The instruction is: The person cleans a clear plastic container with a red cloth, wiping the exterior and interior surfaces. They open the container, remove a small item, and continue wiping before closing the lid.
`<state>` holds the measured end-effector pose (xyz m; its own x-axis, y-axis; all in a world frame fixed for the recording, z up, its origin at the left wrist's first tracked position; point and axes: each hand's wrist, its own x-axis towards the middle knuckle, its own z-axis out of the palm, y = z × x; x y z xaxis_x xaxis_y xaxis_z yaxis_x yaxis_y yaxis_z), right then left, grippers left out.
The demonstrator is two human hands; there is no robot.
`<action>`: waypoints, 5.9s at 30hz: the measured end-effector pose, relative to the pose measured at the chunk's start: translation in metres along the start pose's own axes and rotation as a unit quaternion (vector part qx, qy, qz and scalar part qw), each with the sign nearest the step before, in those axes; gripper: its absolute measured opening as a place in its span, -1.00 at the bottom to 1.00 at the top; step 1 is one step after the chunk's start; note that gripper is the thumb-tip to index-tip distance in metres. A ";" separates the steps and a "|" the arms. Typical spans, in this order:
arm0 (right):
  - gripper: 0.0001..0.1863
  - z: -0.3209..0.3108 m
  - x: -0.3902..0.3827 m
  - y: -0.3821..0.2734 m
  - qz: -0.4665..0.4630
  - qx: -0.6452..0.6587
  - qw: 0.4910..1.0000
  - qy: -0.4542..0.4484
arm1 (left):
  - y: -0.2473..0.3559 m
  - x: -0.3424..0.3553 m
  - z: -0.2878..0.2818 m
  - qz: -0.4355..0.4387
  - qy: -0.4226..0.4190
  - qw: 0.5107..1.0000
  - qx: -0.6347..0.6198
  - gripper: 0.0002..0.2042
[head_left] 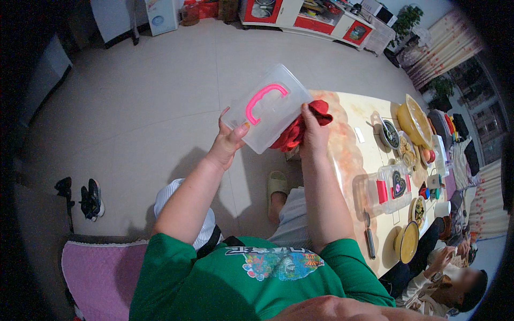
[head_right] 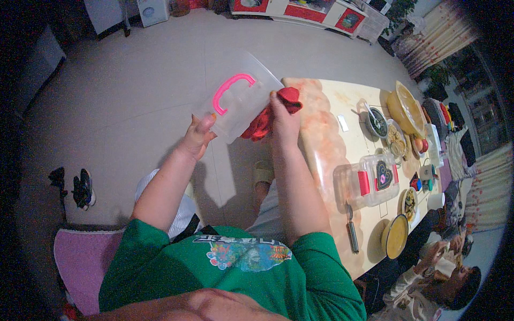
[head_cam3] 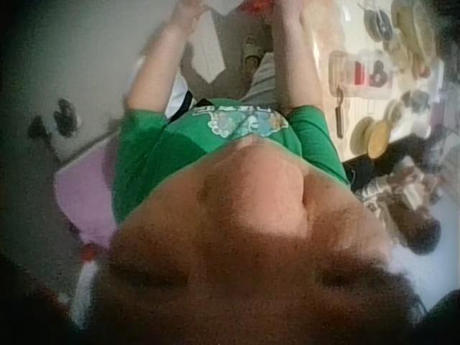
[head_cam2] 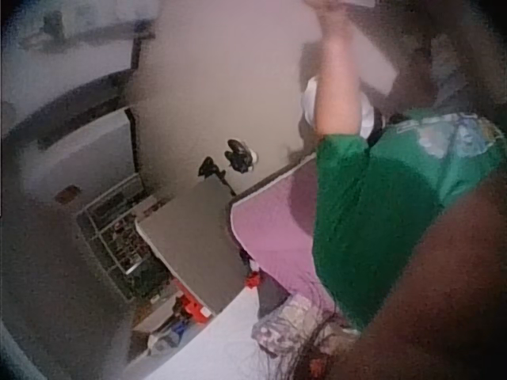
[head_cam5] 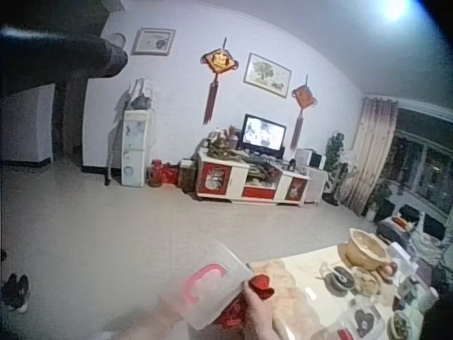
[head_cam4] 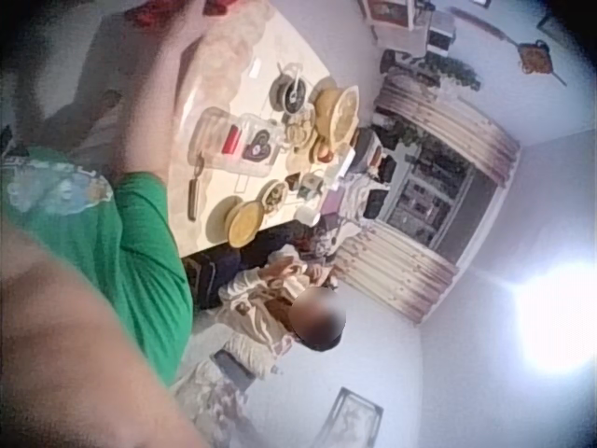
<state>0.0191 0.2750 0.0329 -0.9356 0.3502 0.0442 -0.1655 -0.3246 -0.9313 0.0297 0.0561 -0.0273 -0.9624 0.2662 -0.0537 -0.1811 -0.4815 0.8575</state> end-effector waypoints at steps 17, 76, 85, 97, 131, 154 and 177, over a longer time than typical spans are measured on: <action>-0.69 -0.011 0.008 -0.015 0.059 -0.148 0.978 -0.133 | 0.035 0.014 -0.046 0.079 -0.050 0.994 -0.055 0.10; -0.58 0.007 -0.012 -0.006 -0.091 -0.230 0.954 -0.172 | 0.013 -0.007 -0.002 -0.088 -0.119 0.979 -0.138 -0.16; -0.51 0.016 -0.028 0.001 -0.110 -0.268 0.940 -0.177 | 0.024 -0.010 -0.011 -0.013 -0.053 0.980 -0.191 -0.36; -0.59 0.021 -0.071 -0.031 -0.177 -0.273 0.943 -0.070 | 0.024 -0.050 0.005 0.014 -0.207 0.966 -0.154 -0.06; -0.52 -0.003 -0.062 -0.046 -0.292 -0.325 0.883 -0.169 | 0.030 -0.034 0.033 -0.021 -0.145 0.971 -0.190 0.05; -0.52 -0.007 -0.049 -0.050 -0.035 0.019 0.994 -0.100 | 0.010 -0.038 0.029 -0.066 -0.209 0.966 -0.141 0.18; -0.41 0.004 -0.059 -0.004 -0.295 -0.364 0.882 -0.061 | 0.005 -0.029 0.018 -0.053 -0.058 0.997 0.010 -0.17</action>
<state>0.0735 0.2526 0.0356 -0.7880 0.1576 0.5952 -0.4322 0.5470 -0.7170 0.0608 0.0611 -0.0120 -0.9082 0.4096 -0.0862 -0.2751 -0.4291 0.8603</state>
